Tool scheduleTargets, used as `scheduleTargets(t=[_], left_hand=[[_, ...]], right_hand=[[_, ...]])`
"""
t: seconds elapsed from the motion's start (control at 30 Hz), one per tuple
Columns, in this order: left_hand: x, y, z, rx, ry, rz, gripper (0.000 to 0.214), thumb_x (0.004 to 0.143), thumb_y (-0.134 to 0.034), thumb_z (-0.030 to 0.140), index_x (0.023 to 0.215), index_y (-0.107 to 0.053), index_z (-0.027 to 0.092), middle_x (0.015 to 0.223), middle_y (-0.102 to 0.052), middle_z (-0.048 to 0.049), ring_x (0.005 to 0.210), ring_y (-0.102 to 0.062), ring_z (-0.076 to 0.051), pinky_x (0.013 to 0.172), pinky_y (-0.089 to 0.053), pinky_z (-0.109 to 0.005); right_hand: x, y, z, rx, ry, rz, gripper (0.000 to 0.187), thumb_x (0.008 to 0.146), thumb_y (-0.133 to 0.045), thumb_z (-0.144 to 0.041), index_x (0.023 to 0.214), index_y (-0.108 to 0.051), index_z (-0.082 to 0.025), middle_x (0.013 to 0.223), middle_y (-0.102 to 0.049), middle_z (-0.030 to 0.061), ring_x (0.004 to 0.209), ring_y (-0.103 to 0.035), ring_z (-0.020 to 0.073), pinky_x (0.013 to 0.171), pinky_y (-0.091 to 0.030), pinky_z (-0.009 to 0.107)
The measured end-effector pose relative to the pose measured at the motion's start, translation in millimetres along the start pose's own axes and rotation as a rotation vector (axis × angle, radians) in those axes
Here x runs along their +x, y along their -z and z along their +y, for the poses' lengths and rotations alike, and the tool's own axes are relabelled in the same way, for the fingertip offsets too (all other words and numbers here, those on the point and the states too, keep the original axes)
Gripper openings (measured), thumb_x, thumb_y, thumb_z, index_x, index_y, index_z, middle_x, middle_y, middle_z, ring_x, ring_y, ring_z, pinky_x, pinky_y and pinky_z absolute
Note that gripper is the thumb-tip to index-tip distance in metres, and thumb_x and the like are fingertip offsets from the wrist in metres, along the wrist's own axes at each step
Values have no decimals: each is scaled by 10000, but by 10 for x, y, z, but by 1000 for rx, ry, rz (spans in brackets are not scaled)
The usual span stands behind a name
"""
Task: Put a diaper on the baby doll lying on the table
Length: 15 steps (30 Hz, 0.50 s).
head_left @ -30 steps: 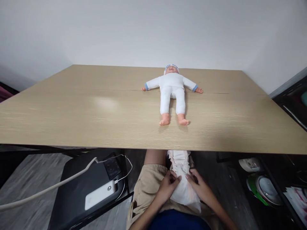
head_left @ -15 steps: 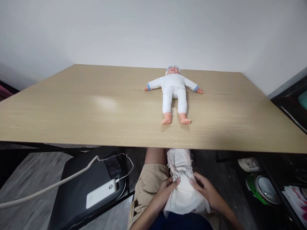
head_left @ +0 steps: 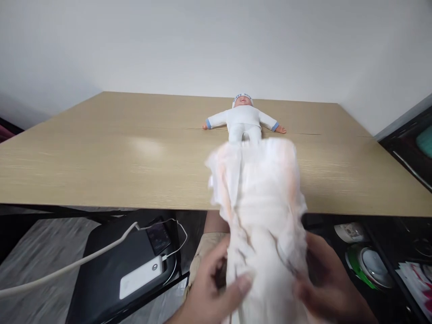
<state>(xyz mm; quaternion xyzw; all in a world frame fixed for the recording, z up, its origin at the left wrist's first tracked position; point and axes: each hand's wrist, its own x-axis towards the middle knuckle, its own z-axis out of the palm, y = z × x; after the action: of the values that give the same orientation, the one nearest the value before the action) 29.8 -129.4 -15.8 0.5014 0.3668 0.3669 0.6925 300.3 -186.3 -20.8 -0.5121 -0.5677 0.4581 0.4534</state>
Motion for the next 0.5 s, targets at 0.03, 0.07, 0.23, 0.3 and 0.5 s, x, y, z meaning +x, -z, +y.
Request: scheduleTargets(t=[0.03,0.07,0.23,0.3,0.5], left_hand=[[115,17,16,3,-5,47,536,933,-884,629,1280,-826,224,1098,-835,-104,982,-792,-277,915,-663,-347],[231,42,-2,-8,-5,88,516,930,-889,632,1217,-812,210,1048,-819,-88,929,-772,-247,860,-647,-309],[580,235,-435,-99,99,150,531,894,-929,645,1014,-680,192,879,-729,-19,818,-670,-167,758,-552,-237],[567,289,-606,-77,132,136,514,916,-916,633,1022,-668,196,919,-741,-23,869,-676,-168,806,-550,-241],[445,276,-707,24,152,145,484,948,-884,634,1022,-680,201,913,-724,-12,871,-644,-148,776,-487,-213]], right_hand=[[155,-33,-3,36,-37,15,623,919,-867,-643,1404,-792,-259,1230,-837,137,1096,-811,344,942,-681,417],[292,-66,17,59,-94,25,569,958,-835,-623,1369,-788,-233,1208,-836,133,1083,-804,328,940,-673,408],[569,-148,362,-32,-257,112,447,998,-795,-621,1165,-762,-208,1054,-838,71,946,-772,253,834,-613,324],[520,-147,494,-103,-263,88,406,1015,-775,-596,1156,-763,-215,1051,-835,58,942,-771,245,835,-605,323],[388,-149,538,-503,3,328,274,1005,-805,-441,1196,-768,-248,1013,-792,39,840,-696,210,768,-593,335]])
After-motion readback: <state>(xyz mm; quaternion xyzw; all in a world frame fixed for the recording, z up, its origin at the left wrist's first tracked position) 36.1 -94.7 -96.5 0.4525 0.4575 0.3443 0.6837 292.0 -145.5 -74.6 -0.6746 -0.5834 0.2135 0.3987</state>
